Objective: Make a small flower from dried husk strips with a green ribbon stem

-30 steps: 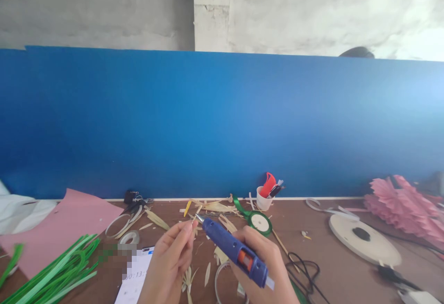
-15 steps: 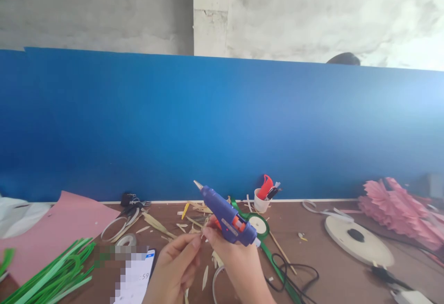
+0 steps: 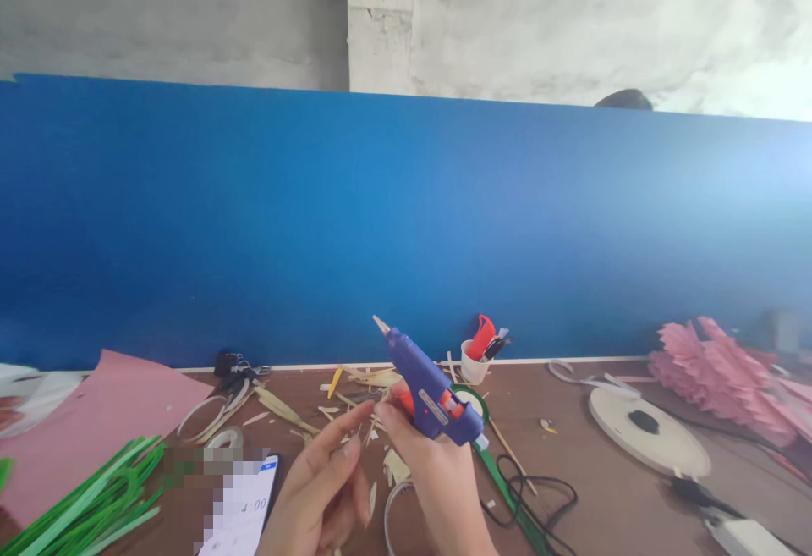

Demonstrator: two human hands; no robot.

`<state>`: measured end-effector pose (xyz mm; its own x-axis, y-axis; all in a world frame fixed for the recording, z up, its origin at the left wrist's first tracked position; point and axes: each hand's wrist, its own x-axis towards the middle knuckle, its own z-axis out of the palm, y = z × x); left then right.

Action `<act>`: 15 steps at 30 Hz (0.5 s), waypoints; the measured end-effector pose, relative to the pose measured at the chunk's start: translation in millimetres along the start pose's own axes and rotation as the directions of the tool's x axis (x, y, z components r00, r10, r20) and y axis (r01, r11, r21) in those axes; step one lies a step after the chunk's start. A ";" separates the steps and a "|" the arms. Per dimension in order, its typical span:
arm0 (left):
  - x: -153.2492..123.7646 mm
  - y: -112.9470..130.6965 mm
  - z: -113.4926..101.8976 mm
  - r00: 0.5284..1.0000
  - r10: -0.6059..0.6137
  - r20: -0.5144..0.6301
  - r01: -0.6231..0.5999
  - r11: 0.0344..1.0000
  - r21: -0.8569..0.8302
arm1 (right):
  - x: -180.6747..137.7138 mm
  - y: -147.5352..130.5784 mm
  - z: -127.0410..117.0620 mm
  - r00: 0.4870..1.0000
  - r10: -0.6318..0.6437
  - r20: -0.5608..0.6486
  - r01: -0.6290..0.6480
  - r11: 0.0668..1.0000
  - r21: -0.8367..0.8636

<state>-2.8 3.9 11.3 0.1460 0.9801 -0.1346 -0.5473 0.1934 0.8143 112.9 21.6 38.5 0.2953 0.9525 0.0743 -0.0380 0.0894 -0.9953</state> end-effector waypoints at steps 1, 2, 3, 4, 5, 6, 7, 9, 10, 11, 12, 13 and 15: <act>0.0 -0.2 -0.3 1.000 -0.003 0.026 0.003 1.000 0.001 | -0.1 0.1 0.2 1.000 0.012 -0.005 -0.012 1.000 0.008; 0.2 -0.7 -0.7 0.999 -0.012 0.052 0.012 1.000 0.001 | -0.4 0.2 0.8 1.000 0.024 -0.009 -0.023 0.999 0.022; 0.6 -1.3 -1.1 0.997 -0.023 0.077 0.023 1.000 0.000 | -0.9 0.1 1.6 0.999 0.031 -0.010 -0.031 0.999 0.039; 1.1 -2.1 -1.5 0.994 -0.034 0.100 0.035 0.999 -0.003 | -1.4 -0.1 2.5 0.999 0.037 -0.003 -0.036 0.998 0.053; 1.7 -2.8 -2.0 0.992 -0.043 0.120 0.045 0.999 -0.008 | -2.0 -0.5 3.4 0.999 0.037 0.003 -0.037 0.997 0.063; 2.3 -3.6 -2.4 0.989 -0.049 0.139 0.052 0.999 -0.016 | -2.6 -1.0 4.3 0.999 0.037 0.010 -0.038 0.997 0.070; 2.8 -4.1 -2.8 0.987 -0.053 0.154 0.057 0.998 -0.024 | -3.1 -1.5 4.9 0.999 0.039 0.014 -0.039 0.996 0.076; 3.4 -4.7 -3.3 0.984 -0.053 0.168 0.061 0.997 -0.041 | -3.8 -2.6 5.5 0.999 0.048 0.022 -0.050 0.994 0.094; 3.6 -4.7 -3.3 0.984 -0.053 0.170 0.062 0.997 -0.048 | -4.1 -3.0 5.4 0.998 0.054 0.022 -0.056 0.992 0.109; 3.7 -4.6 -3.3 0.984 -0.053 0.168 0.062 0.997 -0.051 | -4.2 -3.1 5.1 0.998 0.060 0.022 -0.062 0.990 0.123; 3.7 -4.4 -3.2 0.985 -0.052 0.163 0.061 0.997 -0.052 | -4.3 -3.0 4.7 0.998 0.064 0.020 -0.066 0.989 0.134; 3.7 -4.4 -3.1 0.987 -0.047 0.155 0.056 0.997 -0.053 | -4.2 -2.5 4.3 0.998 0.067 0.018 -0.069 0.987 0.143; 3.9 -4.6 -2.9 0.991 -0.024 0.134 0.032 0.998 -0.060 | -3.7 -0.8 3.3 0.997 0.072 0.022 -0.075 0.985 0.155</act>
<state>-2.1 6.9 5.4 0.2683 0.9602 -0.0774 -0.5905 0.2274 0.7743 108.7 19.0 39.2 0.2703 0.9628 0.0036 -0.2076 0.0619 -0.9762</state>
